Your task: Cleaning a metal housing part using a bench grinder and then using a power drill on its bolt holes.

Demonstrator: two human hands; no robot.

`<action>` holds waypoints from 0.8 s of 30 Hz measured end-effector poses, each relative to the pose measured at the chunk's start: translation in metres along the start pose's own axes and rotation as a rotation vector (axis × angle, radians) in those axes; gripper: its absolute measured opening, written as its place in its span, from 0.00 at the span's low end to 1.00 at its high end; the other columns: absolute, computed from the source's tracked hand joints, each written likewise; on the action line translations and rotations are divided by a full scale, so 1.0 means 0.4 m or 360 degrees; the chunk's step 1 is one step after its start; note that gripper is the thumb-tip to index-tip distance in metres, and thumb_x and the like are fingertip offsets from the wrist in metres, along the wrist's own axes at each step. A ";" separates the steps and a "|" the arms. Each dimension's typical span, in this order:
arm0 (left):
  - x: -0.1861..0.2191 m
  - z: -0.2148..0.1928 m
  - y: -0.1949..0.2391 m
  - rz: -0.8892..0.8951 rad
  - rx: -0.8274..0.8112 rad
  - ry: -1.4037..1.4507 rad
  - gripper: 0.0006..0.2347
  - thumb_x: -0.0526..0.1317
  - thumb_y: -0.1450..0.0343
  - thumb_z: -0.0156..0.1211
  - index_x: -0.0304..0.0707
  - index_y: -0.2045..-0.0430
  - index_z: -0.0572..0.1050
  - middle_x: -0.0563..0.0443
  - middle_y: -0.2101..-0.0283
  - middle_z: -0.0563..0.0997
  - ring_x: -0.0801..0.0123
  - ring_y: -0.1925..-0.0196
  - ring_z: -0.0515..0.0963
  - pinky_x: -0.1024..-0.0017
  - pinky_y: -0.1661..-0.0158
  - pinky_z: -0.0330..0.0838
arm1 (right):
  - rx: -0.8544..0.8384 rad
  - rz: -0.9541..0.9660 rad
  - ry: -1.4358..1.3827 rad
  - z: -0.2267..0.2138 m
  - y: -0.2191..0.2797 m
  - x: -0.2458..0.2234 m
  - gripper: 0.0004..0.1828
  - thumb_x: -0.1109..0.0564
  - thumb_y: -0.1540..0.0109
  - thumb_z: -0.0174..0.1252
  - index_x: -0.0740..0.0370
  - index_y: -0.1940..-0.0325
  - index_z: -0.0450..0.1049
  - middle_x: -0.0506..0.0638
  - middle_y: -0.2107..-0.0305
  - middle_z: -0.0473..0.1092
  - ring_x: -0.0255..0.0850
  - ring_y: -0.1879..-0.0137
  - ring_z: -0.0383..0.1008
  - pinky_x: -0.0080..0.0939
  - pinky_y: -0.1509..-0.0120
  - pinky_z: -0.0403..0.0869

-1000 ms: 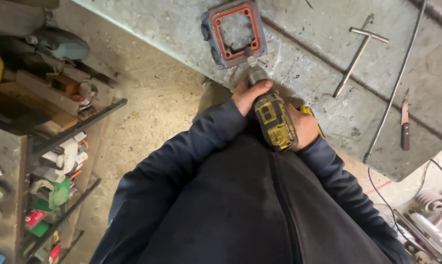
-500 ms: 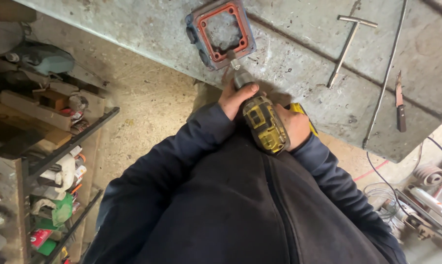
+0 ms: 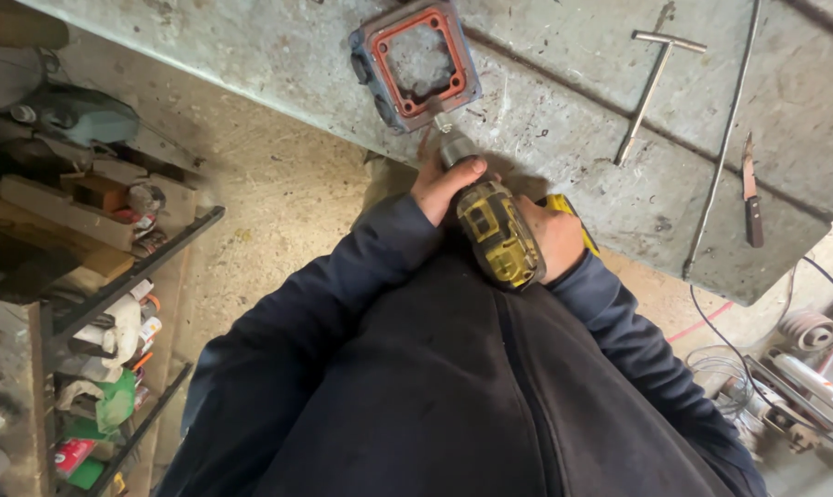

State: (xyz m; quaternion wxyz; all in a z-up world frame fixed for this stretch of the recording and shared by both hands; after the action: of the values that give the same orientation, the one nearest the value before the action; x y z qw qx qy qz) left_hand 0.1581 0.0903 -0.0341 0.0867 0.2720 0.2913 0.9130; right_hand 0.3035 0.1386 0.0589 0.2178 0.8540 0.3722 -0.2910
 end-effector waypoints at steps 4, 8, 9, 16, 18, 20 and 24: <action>0.044 0.003 0.028 0.0251 0.0057 -0.0100 0.20 0.34 0.29 0.66 0.34 0.46 0.64 0.44 0.57 0.78 0.59 0.57 0.82 0.61 0.56 0.80 | -0.0093 -0.0018 -0.0104 -0.010 -0.014 -0.031 0.16 0.47 0.41 0.64 0.58 0.57 0.72 0.57 0.75 0.72 0.57 0.70 0.74 0.54 0.67 0.73; 0.049 -0.006 0.048 0.0173 0.0102 -0.0034 0.25 0.34 0.29 0.64 0.35 0.39 0.59 0.42 0.55 0.77 0.56 0.55 0.83 0.59 0.54 0.80 | -0.0162 -0.0087 -0.0038 0.007 -0.022 -0.033 0.15 0.48 0.41 0.63 0.58 0.55 0.72 0.57 0.75 0.72 0.56 0.70 0.74 0.53 0.66 0.72; 0.053 -0.003 0.053 0.0178 0.0096 -0.0019 0.25 0.34 0.28 0.63 0.34 0.38 0.59 0.42 0.54 0.77 0.55 0.54 0.83 0.58 0.54 0.80 | -0.0150 -0.0144 0.0009 0.007 -0.021 -0.037 0.15 0.49 0.40 0.62 0.58 0.54 0.72 0.56 0.74 0.73 0.56 0.69 0.74 0.53 0.66 0.72; 0.043 -0.005 0.044 0.0157 0.0105 -0.0029 0.26 0.35 0.28 0.62 0.34 0.36 0.58 0.41 0.51 0.76 0.54 0.52 0.82 0.58 0.53 0.80 | -0.0217 -0.0102 -0.0134 0.004 -0.023 -0.037 0.15 0.47 0.41 0.63 0.57 0.57 0.71 0.56 0.75 0.72 0.55 0.69 0.75 0.53 0.67 0.72; 0.013 -0.025 0.021 0.0135 0.0121 -0.0001 0.26 0.35 0.29 0.62 0.39 0.38 0.57 0.43 0.52 0.76 0.55 0.53 0.82 0.58 0.53 0.80 | -0.0169 -0.0012 -0.0013 -0.010 -0.022 -0.035 0.16 0.48 0.41 0.63 0.58 0.54 0.72 0.57 0.76 0.72 0.56 0.71 0.75 0.53 0.68 0.72; -0.009 -0.028 0.004 0.0094 0.0097 0.0015 0.23 0.36 0.28 0.63 0.35 0.40 0.60 0.42 0.53 0.77 0.54 0.54 0.83 0.58 0.53 0.80 | -0.0135 0.0007 -0.0063 -0.013 -0.012 -0.023 0.15 0.48 0.40 0.63 0.57 0.55 0.72 0.56 0.76 0.72 0.56 0.70 0.75 0.53 0.68 0.72; -0.045 -0.020 -0.021 -0.0029 0.0032 0.0126 0.18 0.36 0.26 0.65 0.26 0.48 0.66 0.40 0.56 0.78 0.53 0.54 0.84 0.56 0.55 0.81 | -0.0031 0.0047 -0.0100 -0.027 -0.005 -0.015 0.18 0.47 0.43 0.64 0.58 0.57 0.71 0.57 0.77 0.72 0.57 0.71 0.74 0.54 0.69 0.71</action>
State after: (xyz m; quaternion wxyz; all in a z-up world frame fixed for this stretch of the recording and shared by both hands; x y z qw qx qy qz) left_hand 0.1689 0.0875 -0.0526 0.0808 0.2339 0.3061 0.9193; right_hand 0.3023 0.1429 0.0705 0.2420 0.8477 0.3553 -0.3109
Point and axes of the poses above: each hand's wrist, its own y-axis away from the middle knuckle, its own z-axis out of the palm, x = y × z, the point moved 8 cm from there along -y, towards the middle knuckle
